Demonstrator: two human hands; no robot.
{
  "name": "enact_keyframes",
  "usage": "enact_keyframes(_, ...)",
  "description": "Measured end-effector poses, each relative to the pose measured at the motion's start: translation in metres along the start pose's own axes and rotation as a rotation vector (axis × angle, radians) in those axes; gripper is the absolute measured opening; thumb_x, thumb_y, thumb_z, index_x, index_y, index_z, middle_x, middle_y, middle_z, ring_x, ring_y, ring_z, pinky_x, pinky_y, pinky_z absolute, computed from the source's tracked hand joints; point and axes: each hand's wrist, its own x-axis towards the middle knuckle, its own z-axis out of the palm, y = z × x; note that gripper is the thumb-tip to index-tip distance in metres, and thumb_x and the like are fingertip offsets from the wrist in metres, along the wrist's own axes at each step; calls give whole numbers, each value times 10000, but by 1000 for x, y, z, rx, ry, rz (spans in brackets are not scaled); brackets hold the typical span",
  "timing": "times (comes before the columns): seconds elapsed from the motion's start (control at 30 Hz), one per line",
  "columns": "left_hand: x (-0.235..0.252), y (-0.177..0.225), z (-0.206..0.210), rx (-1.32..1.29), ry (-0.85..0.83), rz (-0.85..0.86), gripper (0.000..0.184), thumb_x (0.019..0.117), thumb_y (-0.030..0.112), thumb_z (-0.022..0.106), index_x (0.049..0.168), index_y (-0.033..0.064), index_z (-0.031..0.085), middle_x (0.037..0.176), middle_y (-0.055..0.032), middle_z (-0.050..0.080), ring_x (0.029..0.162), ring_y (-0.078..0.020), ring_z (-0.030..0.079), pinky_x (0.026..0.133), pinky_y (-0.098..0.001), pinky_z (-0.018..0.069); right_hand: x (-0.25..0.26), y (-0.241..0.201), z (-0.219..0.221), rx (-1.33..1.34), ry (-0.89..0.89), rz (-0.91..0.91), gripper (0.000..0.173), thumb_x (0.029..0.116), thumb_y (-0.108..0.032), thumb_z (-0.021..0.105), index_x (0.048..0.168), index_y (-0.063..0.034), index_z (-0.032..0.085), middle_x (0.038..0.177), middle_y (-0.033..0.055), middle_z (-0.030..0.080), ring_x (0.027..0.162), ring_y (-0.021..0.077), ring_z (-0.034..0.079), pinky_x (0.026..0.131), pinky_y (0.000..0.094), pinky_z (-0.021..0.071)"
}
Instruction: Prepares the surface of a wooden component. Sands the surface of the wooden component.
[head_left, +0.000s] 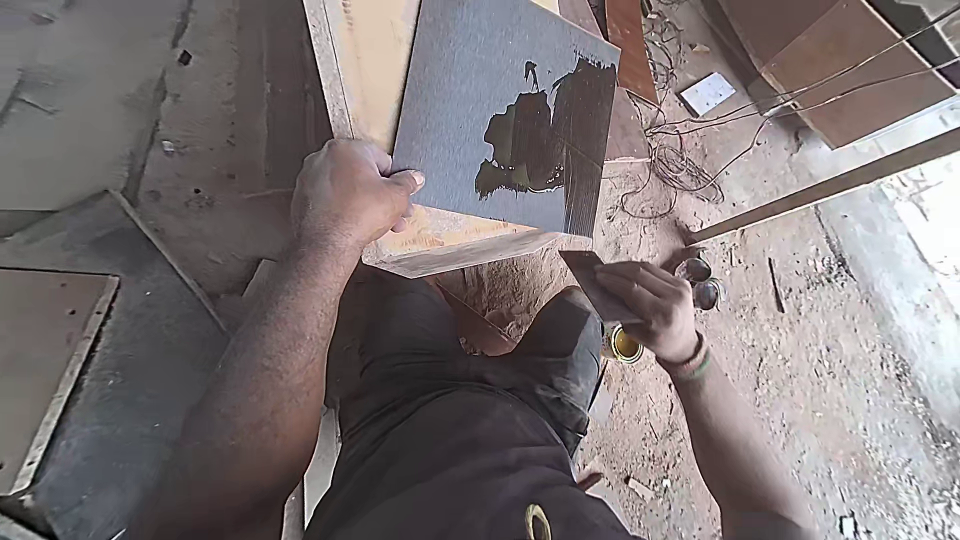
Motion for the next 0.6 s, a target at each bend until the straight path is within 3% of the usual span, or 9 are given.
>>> enact_keyframes(0.07,-1,-2,1,6,6,6,350,1003,402,649,997,56,702,775,-112,744,636,-272,727,671,-567,606,14,-2,-11,77,67,-10,221,1006,-139,560,1051,-40,753,1062,135,769,1016,229,739,875,385,620)
enact_keyframes(0.17,-9,1,4,-21,0,-14,347,1009,384,650,1047,42,693,798,-128,739,642,-270,726,666,-536,613,84,22,-17,-63,157,57,192,966,-80,608,1058,-33,770,1060,128,762,973,235,739,836,416,615)
enact_keyframes(0.3,-21,5,6,-58,-13,-59,318,1001,341,674,1120,47,652,809,-93,743,629,-200,731,644,-420,635,188,93,17,-175,99,284,217,999,-229,602,1072,-159,794,1034,70,779,929,277,746,798,553,577)
enact_keyframes(0.37,-26,5,9,-88,-21,-79,361,994,322,687,1220,53,608,827,-89,738,608,-178,724,612,-377,636,212,115,32,-182,84,353,230,1003,-283,600,1084,-207,801,1071,43,782,976,279,742,842,573,561)
enact_keyframes(0.47,-31,4,14,-136,-18,-80,384,989,301,699,1263,66,568,837,-90,730,598,-174,717,583,-368,632,199,109,37,-196,91,253,218,983,-235,609,1070,-196,805,1090,42,782,982,277,744,818,550,569)
enact_keyframes(0.6,-30,-2,16,-155,-7,-59,377,988,325,699,1233,69,571,859,-107,726,610,-216,723,594,-427,641,121,59,27,-167,24,-4,216,933,-123,614,1063,-105,785,1104,75,774,996,275,740,785,468,607)
